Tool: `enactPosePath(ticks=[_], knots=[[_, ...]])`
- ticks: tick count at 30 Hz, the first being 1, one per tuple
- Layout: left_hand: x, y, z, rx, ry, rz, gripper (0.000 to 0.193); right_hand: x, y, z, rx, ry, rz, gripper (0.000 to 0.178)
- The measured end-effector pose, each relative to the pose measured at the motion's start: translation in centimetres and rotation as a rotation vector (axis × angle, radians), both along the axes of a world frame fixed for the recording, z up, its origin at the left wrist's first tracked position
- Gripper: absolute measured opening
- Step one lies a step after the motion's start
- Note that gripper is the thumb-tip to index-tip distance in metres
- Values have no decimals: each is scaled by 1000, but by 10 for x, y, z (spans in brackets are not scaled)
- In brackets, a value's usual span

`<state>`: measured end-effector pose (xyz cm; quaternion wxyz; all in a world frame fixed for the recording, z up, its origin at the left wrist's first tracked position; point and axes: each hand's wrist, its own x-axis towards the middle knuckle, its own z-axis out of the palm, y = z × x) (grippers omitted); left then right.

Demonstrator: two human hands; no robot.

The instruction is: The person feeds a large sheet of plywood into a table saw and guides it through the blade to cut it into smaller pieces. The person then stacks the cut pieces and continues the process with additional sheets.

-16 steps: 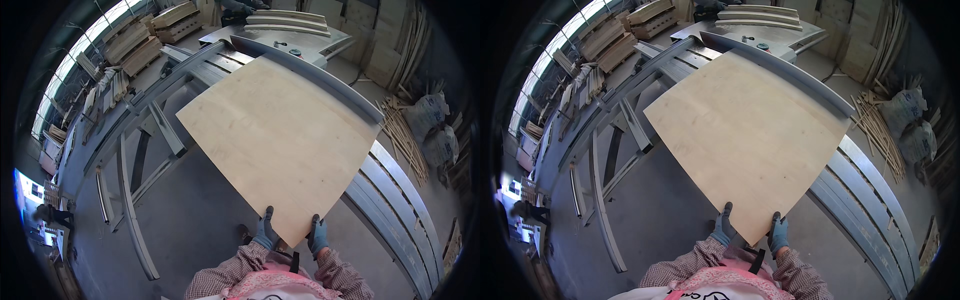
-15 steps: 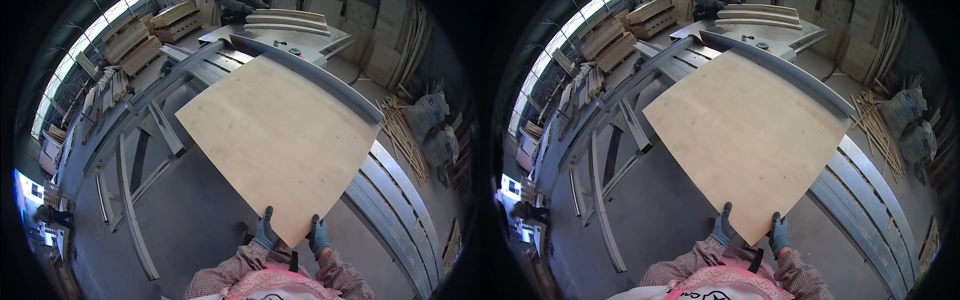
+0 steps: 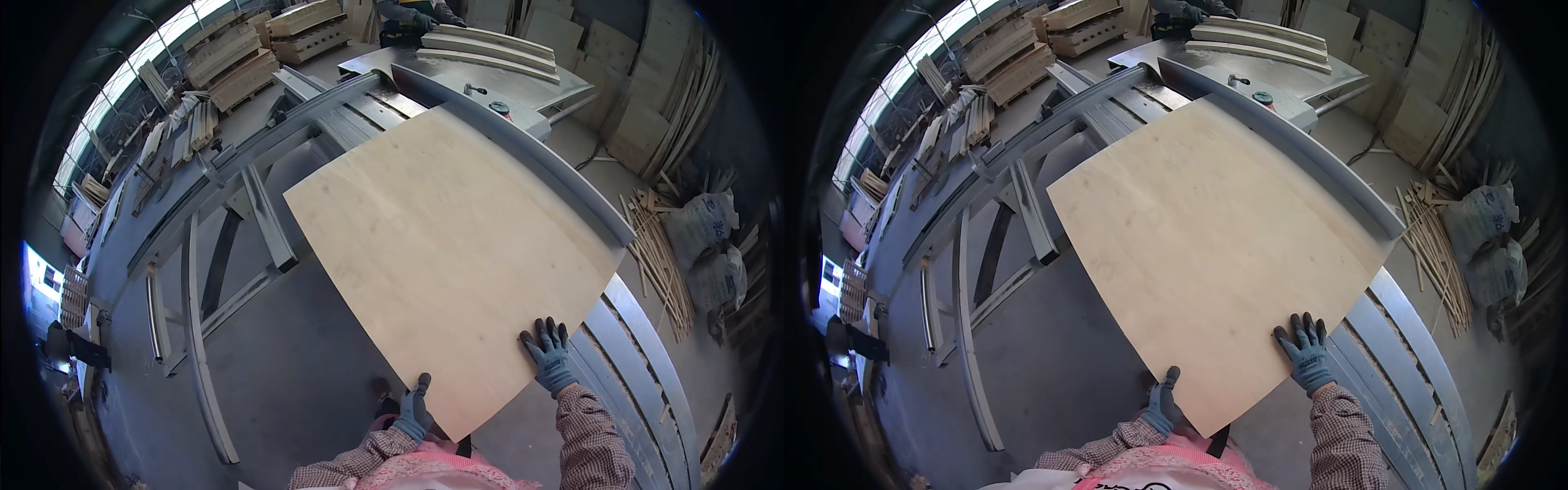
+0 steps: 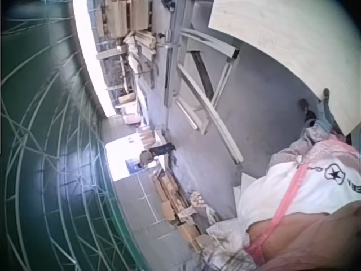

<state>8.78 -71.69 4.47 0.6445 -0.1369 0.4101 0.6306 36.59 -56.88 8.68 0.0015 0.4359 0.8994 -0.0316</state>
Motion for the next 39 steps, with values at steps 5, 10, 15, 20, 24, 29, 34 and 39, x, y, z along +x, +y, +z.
enactPosePath(ticks=[5, 10, 15, 20, 24, 29, 34, 39], knots=[[-4, 6, 6, -25, 64, 7, 41, -13, 8, 11, -86, -14, 7, 87], [-34, 32, 5, -20, 12, 44, 41, -40, 29, 12, -112, 22, 8, 89], [-66, 54, 1, -88, 159, 32, 46, -70, 50, 8, -77, 43, 28, 90], [-125, 91, -23, -122, 415, 68, 51, -124, 88, 8, -87, 77, 38, 85], [-186, 126, -45, -172, 472, 73, 51, -172, 125, 1, -17, 103, 43, 76], [-195, 151, -30, -179, 427, 35, 47, -187, 143, 0, -26, 69, 24, 76], [-213, 152, -56, -229, 476, 100, 48, -203, 148, 7, -58, 53, 47, 79], [-238, 185, -23, -227, 530, 124, 51, -233, 177, 3, -32, 8, 40, 86]])
